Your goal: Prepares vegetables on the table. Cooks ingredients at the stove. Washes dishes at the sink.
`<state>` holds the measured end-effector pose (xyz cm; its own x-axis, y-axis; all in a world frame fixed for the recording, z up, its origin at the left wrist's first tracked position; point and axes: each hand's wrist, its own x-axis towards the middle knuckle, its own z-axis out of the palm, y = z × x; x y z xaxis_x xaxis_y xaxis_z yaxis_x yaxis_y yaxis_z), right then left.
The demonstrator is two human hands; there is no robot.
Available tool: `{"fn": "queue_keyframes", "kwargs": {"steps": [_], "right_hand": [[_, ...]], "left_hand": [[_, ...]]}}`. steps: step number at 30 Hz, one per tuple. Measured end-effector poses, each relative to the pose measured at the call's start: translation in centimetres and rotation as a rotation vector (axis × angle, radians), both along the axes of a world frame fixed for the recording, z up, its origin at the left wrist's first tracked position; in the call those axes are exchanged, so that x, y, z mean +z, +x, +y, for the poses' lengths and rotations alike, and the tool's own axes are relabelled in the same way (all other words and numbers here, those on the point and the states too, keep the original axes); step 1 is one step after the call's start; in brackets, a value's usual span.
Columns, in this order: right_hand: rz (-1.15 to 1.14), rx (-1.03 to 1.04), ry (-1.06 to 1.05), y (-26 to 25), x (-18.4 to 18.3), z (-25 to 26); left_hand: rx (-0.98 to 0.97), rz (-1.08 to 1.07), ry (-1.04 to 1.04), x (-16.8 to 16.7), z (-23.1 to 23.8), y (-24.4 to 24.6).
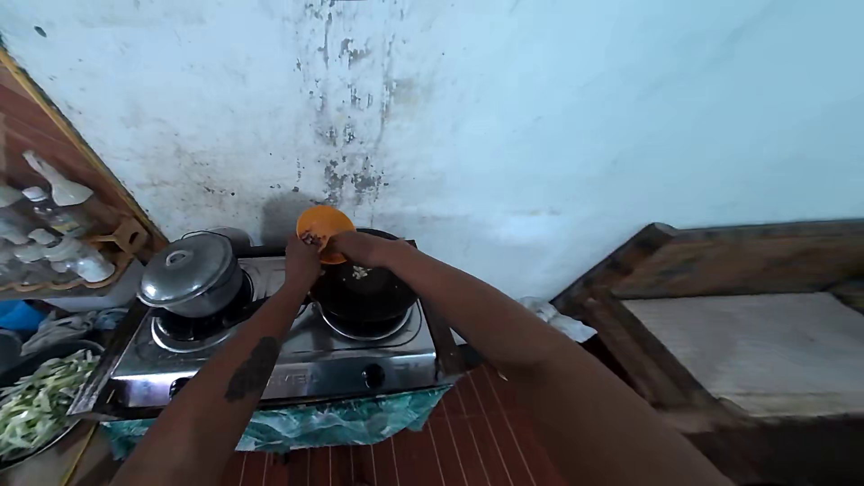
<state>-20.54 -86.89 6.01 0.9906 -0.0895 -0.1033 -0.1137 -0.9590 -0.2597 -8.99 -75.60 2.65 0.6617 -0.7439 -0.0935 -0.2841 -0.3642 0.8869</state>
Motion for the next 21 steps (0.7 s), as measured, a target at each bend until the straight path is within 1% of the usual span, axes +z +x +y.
{"fn": "queue_keyframes", "kwargs": {"steps": [4, 8, 11, 13, 14, 16, 19, 21], "right_hand": [[0.038, 0.067, -0.070, -1.1, 1.0, 0.2], [0.059, 0.048, -0.250, -2.1, 1.0, -1.2], [0.025, -0.024, -0.428, -2.0, 0.9, -1.8], [0.059, -0.108, -0.492, -1.9, 1.8, -1.3], [0.079, -0.126, -0.486, -1.8, 2.3, -1.1], [0.074, -0.089, -0.412, -1.7, 2.5, -0.9], [0.035, -0.059, -0.357, -1.5, 3.2, 0.3], [-0.070, -0.111, -0.336, -2.3, 3.9, 0.8]], "left_hand": [[-0.005, -0.027, -0.001, 1.0, 0.4, -0.2], [0.044, -0.098, 0.079, 1.0, 0.4, -0.1], [0.062, -0.180, 0.144, 1.3, 1.1, -0.5], [0.087, -0.191, 0.166, 1.1, 1.4, -0.3], [0.099, -0.177, 0.164, 1.0, 1.5, -0.1], [0.113, -0.153, 0.145, 0.7, 1.8, 0.1], [0.123, -0.140, 0.130, 1.2, 2.7, 0.5], [0.135, -0.005, 0.031, 1.2, 3.7, 1.0]]}}
